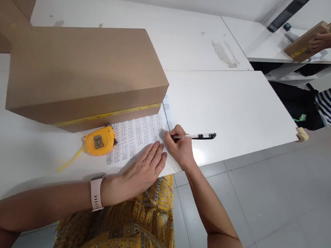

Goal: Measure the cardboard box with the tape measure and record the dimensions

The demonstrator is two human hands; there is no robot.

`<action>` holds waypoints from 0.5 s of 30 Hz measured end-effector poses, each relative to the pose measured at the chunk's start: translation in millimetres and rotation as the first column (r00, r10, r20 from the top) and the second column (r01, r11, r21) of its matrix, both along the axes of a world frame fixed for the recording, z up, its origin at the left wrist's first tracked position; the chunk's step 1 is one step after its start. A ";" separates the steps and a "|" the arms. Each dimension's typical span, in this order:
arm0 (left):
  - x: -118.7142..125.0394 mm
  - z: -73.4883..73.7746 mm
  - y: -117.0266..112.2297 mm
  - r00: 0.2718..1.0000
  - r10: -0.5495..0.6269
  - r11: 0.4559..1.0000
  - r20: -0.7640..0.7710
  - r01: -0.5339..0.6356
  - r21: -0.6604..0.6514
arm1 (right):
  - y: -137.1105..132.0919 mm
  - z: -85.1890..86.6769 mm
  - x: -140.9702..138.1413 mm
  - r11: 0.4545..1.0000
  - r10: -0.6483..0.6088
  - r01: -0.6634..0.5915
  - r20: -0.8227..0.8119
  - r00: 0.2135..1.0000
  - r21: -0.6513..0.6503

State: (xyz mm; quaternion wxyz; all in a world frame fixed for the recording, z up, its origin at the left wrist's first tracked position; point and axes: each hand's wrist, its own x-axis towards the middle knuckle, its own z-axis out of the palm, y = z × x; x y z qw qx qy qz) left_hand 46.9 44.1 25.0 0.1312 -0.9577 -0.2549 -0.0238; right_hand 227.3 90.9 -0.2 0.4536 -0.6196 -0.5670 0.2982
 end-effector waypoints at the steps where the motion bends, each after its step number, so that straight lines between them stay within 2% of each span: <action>1: -0.2 0.3 -0.1 1.000 0.001 1.000 -0.004 -0.001 0.006 | 0.0 0.0 0.1 1.000 0.002 -0.002 0.001 1.000 0.000; 15: -1.3 -1.9 -1.1 1.000 0.005 0.999 -0.021 -0.004 0.044 | 0.5 0.0 0.8 1.000 -0.025 0.024 0.014 1.000 0.006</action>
